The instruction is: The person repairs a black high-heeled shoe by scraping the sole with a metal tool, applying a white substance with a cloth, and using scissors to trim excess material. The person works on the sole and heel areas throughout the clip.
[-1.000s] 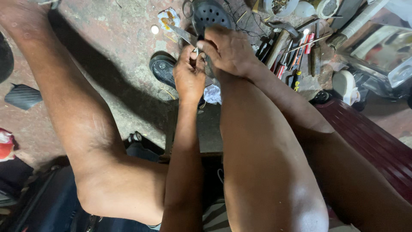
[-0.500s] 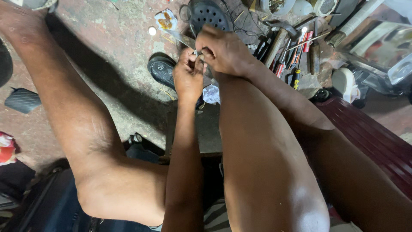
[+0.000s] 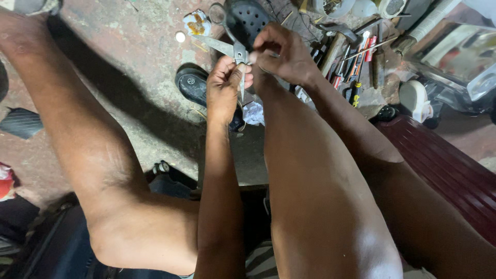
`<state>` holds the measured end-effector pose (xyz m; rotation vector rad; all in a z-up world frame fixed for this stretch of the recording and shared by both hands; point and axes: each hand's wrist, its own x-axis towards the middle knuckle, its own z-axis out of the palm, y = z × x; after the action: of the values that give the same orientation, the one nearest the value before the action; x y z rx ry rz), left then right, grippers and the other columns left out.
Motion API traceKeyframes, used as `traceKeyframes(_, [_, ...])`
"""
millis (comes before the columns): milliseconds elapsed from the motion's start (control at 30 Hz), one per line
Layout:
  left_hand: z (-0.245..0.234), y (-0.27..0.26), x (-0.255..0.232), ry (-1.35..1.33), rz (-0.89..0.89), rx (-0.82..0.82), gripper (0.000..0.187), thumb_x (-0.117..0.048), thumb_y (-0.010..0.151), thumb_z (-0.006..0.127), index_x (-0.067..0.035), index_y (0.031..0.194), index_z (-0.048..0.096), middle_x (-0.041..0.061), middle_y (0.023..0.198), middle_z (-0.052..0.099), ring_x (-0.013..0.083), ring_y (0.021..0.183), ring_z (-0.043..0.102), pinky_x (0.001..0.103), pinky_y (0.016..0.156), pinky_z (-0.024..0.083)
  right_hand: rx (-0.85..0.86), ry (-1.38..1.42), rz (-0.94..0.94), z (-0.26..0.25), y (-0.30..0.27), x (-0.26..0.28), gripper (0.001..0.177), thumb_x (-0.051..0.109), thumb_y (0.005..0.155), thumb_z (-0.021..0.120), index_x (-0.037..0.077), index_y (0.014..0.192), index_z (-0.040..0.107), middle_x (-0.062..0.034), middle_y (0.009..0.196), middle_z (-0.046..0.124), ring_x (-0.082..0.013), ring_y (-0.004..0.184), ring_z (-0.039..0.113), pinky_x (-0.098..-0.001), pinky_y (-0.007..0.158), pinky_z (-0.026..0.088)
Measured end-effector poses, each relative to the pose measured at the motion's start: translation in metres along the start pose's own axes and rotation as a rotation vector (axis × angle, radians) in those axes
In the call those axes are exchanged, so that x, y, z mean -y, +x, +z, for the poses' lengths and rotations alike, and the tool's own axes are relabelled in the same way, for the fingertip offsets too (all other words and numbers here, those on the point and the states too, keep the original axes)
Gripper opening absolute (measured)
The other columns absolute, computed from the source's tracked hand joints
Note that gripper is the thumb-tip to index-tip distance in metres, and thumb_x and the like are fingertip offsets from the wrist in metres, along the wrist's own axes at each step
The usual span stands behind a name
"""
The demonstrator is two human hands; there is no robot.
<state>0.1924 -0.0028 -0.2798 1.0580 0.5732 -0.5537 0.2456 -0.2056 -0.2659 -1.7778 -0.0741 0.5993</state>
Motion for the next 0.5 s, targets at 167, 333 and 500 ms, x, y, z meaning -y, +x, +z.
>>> traceKeyframes(167, [-0.001, -0.001, -0.006, -0.053, -0.025, 0.039, 0.027, -0.005, 0.105, 0.061, -0.002, 0.132, 0.062, 0.008, 0.105, 0.076, 0.0108, 0.087, 0.07, 0.027, 0.08, 0.061, 0.106, 0.282, 0.24, 0.002, 0.002, 0.012, 0.02, 0.007, 0.095, 0.078, -0.001, 0.105, 0.063, -0.0082, 0.095, 0.07, -0.011, 0.077, 0.067, -0.027, 0.069, 0.058])
traceKeyframes(333, [-0.004, 0.003, 0.0, -0.069, 0.005, 0.013, 0.056, -0.005, 0.1, 0.066, -0.007, 0.151, 0.042, 0.008, 0.1, 0.076, 0.0134, 0.085, 0.072, 0.028, 0.077, 0.061, 0.049, 0.216, 0.221, 0.008, 0.003, 0.021, 0.014, 0.005, 0.097, 0.075, -0.001, 0.102, 0.064, -0.0077, 0.093, 0.072, -0.0099, 0.076, 0.07, -0.0252, 0.067, 0.06])
traceKeyframes(500, [-0.01, -0.001, 0.01, -0.244, -0.089, -0.058, 0.073, -0.006, 0.099, 0.066, -0.011, 0.16, 0.027, 0.008, 0.101, 0.076, 0.0129, 0.084, 0.072, 0.028, 0.077, 0.062, 0.023, -0.004, 0.185, 0.008, 0.003, 0.024, 0.014, 0.004, 0.097, 0.076, -0.003, 0.098, 0.064, -0.0098, 0.09, 0.072, -0.0115, 0.074, 0.071, -0.0262, 0.065, 0.059])
